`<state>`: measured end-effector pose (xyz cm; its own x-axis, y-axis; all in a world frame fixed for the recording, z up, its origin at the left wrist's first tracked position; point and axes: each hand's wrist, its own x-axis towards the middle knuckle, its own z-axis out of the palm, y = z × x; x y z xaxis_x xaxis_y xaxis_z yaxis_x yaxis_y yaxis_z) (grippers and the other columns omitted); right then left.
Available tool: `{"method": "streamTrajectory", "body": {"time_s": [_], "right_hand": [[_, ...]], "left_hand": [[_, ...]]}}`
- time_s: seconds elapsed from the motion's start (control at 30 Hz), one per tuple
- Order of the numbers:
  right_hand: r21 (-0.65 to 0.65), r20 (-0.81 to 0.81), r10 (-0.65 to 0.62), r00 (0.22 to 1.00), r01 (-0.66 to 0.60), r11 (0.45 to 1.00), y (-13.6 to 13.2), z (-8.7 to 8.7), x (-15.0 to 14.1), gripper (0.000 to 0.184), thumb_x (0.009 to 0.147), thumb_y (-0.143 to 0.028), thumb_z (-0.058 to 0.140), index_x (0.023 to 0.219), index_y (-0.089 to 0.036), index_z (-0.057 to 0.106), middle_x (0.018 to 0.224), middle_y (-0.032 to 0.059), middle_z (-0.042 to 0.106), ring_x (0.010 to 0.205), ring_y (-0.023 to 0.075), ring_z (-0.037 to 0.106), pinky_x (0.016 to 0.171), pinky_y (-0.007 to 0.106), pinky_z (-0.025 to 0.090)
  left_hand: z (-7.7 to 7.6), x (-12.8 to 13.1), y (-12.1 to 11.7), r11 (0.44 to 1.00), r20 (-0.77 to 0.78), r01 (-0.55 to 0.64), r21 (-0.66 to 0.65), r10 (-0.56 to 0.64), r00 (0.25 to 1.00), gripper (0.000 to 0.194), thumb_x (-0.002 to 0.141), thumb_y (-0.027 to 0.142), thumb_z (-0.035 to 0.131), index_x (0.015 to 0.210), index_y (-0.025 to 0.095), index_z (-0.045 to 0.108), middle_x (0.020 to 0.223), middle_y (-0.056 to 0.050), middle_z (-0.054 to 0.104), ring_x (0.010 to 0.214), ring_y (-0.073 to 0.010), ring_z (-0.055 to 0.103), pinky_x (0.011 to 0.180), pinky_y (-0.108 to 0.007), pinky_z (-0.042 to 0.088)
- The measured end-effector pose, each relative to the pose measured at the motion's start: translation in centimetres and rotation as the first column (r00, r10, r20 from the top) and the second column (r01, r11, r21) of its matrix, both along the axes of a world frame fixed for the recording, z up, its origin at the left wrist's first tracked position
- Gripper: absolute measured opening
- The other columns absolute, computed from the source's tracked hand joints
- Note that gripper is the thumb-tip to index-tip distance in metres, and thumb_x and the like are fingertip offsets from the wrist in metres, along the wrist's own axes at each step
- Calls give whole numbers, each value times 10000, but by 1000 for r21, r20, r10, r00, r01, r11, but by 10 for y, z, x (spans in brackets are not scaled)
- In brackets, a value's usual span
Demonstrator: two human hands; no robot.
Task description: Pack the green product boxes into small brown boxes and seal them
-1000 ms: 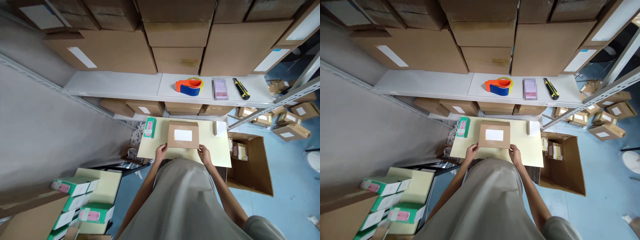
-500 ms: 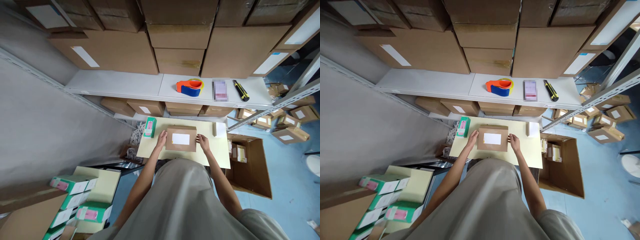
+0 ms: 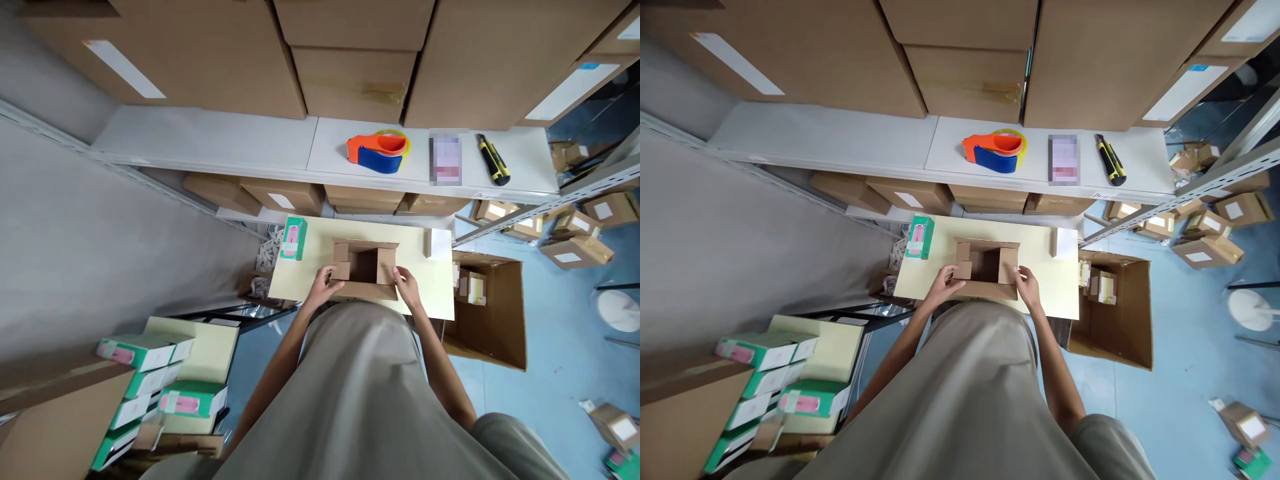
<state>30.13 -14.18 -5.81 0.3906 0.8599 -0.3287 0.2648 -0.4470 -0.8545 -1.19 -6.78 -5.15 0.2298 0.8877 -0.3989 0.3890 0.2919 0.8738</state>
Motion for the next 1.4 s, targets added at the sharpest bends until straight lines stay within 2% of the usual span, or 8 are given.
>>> {"method": "streamTrajectory", "body": {"time_s": [0.13, 0.27, 0.4, 0.63, 0.8, 0.93, 1.17, 1.4], "right_hand": [[-183, 127, 91, 988, -66, 981, 9, 11, -11, 1009, 909, -825, 691, 1590, -96, 543, 1418, 262, 753, 1293, 400, 757, 1085, 513, 607], [-306, 371, 213, 904, -98, 947, 23, 18, -34, 1130, 921, -793, 717, 1713, -70, 364, 1537, 323, 650, 1321, 473, 716, 1085, 555, 574], [-343, 464, 274, 842, -114, 932, 29, 17, -47, 1158, 957, -693, 703, 1764, -11, 227, 1554, 375, 591, 1263, 502, 723, 1028, 562, 588], [-98, 490, 158, 857, -125, 987, 14, 22, -23, 669, 1051, -474, 488, 1626, -138, 550, 1556, 244, 644, 1199, 378, 738, 1043, 500, 594], [-36, 474, 144, 869, -144, 989, 13, 40, -9, 570, 1113, -448, 327, 1402, -126, 699, 1152, 212, 796, 981, 335, 749, 911, 423, 556], [9, 547, 166, 821, -204, 979, 20, 60, -23, 537, 1108, -530, 317, 1095, -174, 719, 812, 122, 717, 716, 273, 631, 717, 358, 455], [156, 569, 364, 737, -531, 833, 50, 92, -132, 470, 1079, -621, 380, 841, -258, 560, 687, 46, 594, 601, 219, 479, 629, 345, 347], [168, 507, 695, 510, -849, 501, 29, 117, -317, 470, 1078, -603, 392, 999, -222, 655, 918, 156, 765, 819, 294, 707, 751, 368, 489]], "left_hand": [[7, 20, -5, 950, -190, 166, 264, -117, 975, 1044, 853, 360, 929, 1744, 233, 401, 1850, -234, 230, 1745, -420, 238, 1377, -573, 328], [12, 52, -1, 853, -364, 349, 389, -206, 909, 671, 942, 283, 846, 1581, 301, 643, 1923, -112, 60, 1772, -465, -32, 1402, -724, 129], [11, 64, 6, 849, -402, 328, 413, -153, 903, 376, 971, 186, 742, 1345, 202, 771, 1910, -105, 173, 1779, -443, 0, 1413, -711, 144], [5, 23, 6, 907, -361, 145, 396, 8, 933, 666, 993, 98, 525, 1655, 166, 549, 1799, -151, 428, 1676, -335, 413, 1400, -527, 360], [-2, 10, 0, 934, -310, 11, 358, 108, 945, 712, 962, 94, 517, 1673, 129, 537, 1688, -172, 573, 1587, -348, 538, 1370, -513, 414], [13, -8, -21, 912, -292, -43, 407, 174, 941, 759, 918, 38, 519, 1670, 136, 557, 1706, -152, 570, 1574, -329, 564, 1352, -463, 450], [50, -115, -105, 795, -276, -362, 487, 533, 800, 780, 924, 8, 493, 1679, 195, 557, 1732, -95, 559, 1586, -266, 563, 1344, -431, 473], [62, -234, -255, 494, -285, -716, 493, 869, 404, 705, 943, 38, 505, 1625, 181, 609, 1650, -141, 639, 1551, -313, 604, 1320, -517, 489]]}}
